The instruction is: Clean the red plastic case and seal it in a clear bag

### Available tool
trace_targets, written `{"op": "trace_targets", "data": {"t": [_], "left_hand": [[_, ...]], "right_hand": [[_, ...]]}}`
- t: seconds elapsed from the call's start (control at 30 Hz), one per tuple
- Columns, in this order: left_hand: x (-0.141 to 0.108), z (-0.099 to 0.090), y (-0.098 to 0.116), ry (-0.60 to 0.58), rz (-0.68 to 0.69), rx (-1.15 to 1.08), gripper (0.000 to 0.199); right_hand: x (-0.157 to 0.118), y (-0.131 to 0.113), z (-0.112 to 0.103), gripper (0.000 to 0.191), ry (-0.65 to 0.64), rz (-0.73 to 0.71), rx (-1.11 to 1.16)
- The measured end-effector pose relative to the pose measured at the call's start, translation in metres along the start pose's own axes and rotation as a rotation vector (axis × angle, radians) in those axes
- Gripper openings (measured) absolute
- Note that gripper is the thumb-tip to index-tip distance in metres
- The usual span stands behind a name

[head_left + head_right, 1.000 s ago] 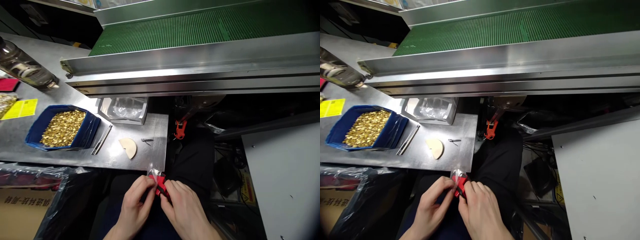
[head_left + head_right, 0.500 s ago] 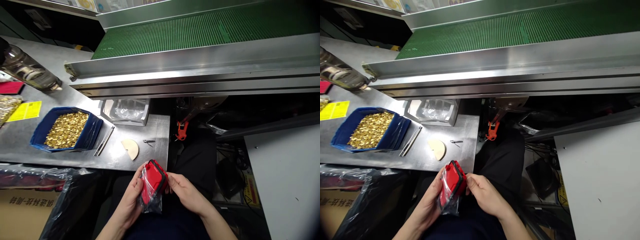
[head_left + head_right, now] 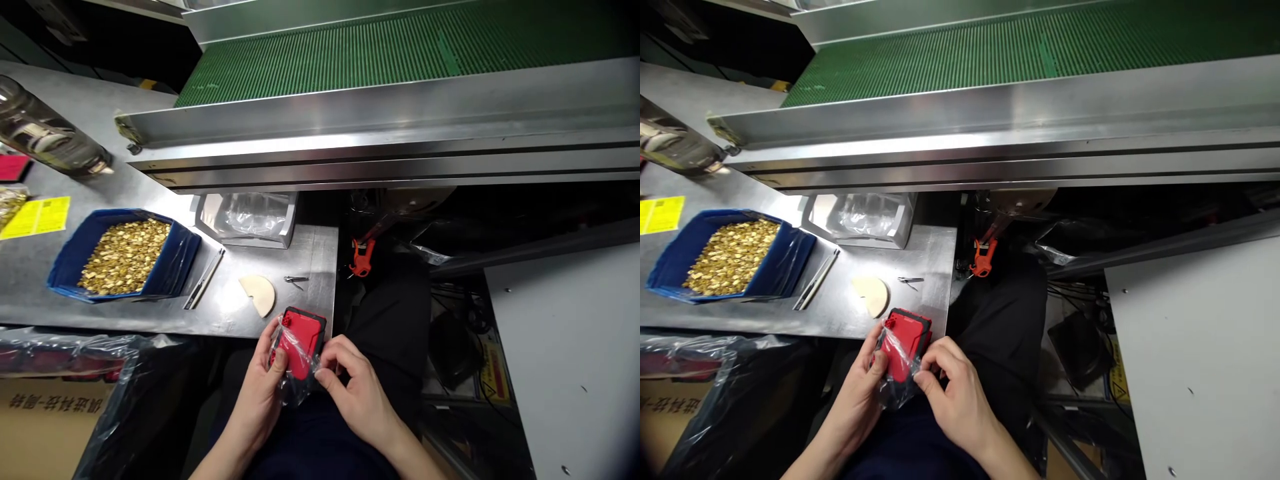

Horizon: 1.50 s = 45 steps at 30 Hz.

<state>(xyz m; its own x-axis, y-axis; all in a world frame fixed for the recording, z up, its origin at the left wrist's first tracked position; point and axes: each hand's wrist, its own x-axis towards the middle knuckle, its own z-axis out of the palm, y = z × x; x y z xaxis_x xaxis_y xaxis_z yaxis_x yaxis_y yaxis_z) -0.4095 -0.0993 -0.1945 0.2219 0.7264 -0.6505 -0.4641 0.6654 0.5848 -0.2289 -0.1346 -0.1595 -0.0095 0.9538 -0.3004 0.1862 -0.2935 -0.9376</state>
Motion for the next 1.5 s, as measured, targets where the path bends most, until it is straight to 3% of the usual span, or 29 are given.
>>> {"op": "trace_targets", "data": {"t": [0.1, 0.2, 0.37, 0.47, 0.57, 0.67, 0.8, 0.9, 1.03, 1.13, 1.37, 1.5], "left_hand": [[-0.002, 0.0, 0.001, -0.026, -0.067, -0.054, 0.079], [-0.005, -0.001, 0.0, -0.089, -0.114, -0.064, 0.067], [-0.008, 0.0, 0.004, -0.077, -0.138, -0.031, 0.069], [-0.01, 0.0, 0.007, -0.112, -0.155, -0.041, 0.067], [-0.011, -0.002, 0.008, -0.127, -0.169, -0.068, 0.059], [-0.013, -0.007, 0.004, -0.136, -0.206, -0.13, 0.054], [-0.018, -0.016, -0.002, -0.124, -0.303, -0.222, 0.046], [-0.021, -0.02, -0.005, -0.083, -0.344, -0.247, 0.042], [-0.019, -0.019, -0.005, -0.148, -0.315, -0.21, 0.041], [-0.017, -0.017, -0.005, -0.207, -0.276, -0.166, 0.044], [-0.016, -0.017, -0.006, -0.364, -0.248, -0.119, 0.038], [-0.016, -0.019, -0.005, -0.357, -0.24, -0.064, 0.039]], "right_hand": [[-0.004, -0.002, -0.003, 0.02, -0.074, -0.004, 0.133], [-0.009, 0.0, -0.008, 0.024, -0.184, 0.121, 0.283], [-0.011, 0.006, -0.011, 0.015, -0.123, 0.135, 0.324], [-0.011, 0.009, -0.007, 0.023, -0.109, 0.186, 0.478], [-0.011, 0.007, -0.004, 0.024, -0.065, 0.239, 0.277], [-0.01, 0.002, -0.009, 0.014, -0.164, 0.181, -0.073], [-0.011, 0.002, -0.019, 0.011, -0.368, 0.084, -0.049], [-0.014, 0.005, -0.025, 0.016, -0.428, 0.08, -0.034], [-0.017, -0.002, -0.034, 0.012, -0.433, 0.058, -0.142], [-0.014, -0.007, -0.042, 0.01, -0.365, 0.015, -0.228], [-0.008, 0.018, -0.034, 0.02, -0.273, -0.022, 0.281], [-0.009, 0.024, -0.033, 0.023, -0.23, 0.03, 0.237]]}}
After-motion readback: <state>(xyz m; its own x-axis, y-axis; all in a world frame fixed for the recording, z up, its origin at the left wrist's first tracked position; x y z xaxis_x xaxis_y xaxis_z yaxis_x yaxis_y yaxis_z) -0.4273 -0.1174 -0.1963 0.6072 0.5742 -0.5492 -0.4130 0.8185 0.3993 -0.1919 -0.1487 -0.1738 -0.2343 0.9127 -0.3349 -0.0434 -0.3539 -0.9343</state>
